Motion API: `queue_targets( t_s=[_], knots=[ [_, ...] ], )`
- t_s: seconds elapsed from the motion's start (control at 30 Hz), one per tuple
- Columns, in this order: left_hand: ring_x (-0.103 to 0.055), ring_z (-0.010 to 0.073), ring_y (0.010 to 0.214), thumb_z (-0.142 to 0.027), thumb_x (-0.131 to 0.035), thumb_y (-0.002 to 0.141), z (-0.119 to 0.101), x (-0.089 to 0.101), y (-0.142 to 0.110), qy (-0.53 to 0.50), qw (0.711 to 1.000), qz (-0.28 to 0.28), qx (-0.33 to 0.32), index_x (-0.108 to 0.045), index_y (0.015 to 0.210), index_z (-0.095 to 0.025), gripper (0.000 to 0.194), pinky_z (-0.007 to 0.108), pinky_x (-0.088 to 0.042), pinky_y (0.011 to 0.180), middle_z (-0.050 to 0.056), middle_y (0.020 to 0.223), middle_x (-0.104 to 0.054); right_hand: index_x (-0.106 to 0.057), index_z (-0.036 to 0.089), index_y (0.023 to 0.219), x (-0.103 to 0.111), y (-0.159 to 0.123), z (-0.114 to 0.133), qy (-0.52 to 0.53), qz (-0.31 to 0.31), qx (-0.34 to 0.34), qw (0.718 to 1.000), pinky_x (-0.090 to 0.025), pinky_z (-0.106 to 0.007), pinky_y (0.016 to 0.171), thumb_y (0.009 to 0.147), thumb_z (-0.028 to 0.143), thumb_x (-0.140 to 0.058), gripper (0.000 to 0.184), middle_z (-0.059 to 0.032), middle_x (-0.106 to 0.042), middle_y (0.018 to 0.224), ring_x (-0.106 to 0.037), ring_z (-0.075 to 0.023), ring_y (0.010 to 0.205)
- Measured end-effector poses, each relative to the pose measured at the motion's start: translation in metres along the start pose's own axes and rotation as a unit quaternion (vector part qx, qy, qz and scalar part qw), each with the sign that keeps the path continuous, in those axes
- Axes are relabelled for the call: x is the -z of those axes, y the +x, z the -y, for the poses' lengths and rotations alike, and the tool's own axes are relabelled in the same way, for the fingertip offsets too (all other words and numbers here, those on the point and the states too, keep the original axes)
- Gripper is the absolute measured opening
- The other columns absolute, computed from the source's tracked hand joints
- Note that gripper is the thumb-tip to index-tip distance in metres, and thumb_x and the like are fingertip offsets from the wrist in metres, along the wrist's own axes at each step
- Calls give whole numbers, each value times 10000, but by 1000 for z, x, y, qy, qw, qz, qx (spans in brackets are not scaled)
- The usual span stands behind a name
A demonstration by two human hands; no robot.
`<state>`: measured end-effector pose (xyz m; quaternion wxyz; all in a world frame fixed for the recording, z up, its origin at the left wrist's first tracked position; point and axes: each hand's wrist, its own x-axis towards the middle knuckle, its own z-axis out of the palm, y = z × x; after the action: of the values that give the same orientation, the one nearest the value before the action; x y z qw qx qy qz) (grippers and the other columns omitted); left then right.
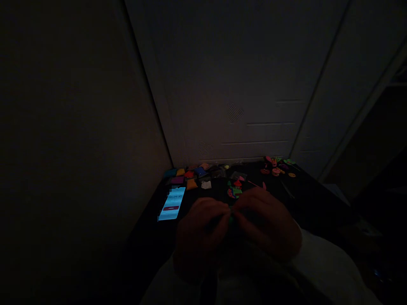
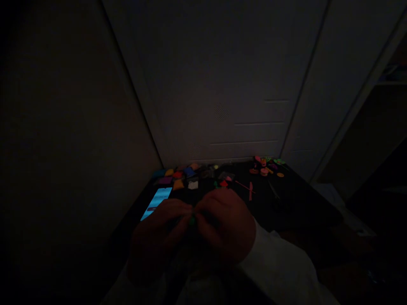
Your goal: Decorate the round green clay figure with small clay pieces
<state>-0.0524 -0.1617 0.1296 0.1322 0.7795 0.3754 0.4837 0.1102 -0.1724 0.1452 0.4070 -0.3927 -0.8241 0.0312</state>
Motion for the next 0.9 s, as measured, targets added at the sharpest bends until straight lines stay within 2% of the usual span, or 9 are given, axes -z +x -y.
queue_targets(
  t_s=[0.23,0.47,0.63,0.77,0.9],
  knots=[
    [-530,110,794,-155,-533,703,-1,0,-1,20,1000,0,-16,-582,767,-194,90,241,-439,711,-4,790,-610,-540,163,779,-3,1,3,-68,-17,24,997,-341,-299,751,739,199,-478,82,-25,-556,798,-481,-127,778],
    [-518,107,813,-159,-533,709,3,0,-2,-18,1000,-3,13,-574,776,-205,90,239,-430,730,-10,802,-593,-536,167,852,-2,-2,-3,-4,-12,11,1000,-356,-280,728,739,169,-469,132,-36,-562,826,-488,-127,806],
    [-521,106,808,-159,-543,702,5,0,-4,-30,999,-8,18,-567,776,-201,88,236,-429,730,-10,795,-584,-540,159,788,1,-2,-6,-26,-7,20,999,-333,-295,722,733,165,-475,86,-26,-565,777,-484,-128,748],
    [-524,100,791,-175,-531,710,2,1,-2,-23,999,10,36,-563,750,-196,56,223,-429,709,-12,783,-579,-534,153,771,-1,-2,-6,-60,-6,22,998,-316,-306,729,730,184,-477,78,-29,-562,776,-476,-134,748],
    [-535,102,773,-187,-540,701,0,2,2,-14,998,51,42,-578,732,-174,50,221,-429,714,-2,771,-587,-530,143,753,-5,-2,-7,-61,-1,17,998,-328,-306,706,721,173,-468,76,-35,-553,733,-478,-141,732]
  ],
)
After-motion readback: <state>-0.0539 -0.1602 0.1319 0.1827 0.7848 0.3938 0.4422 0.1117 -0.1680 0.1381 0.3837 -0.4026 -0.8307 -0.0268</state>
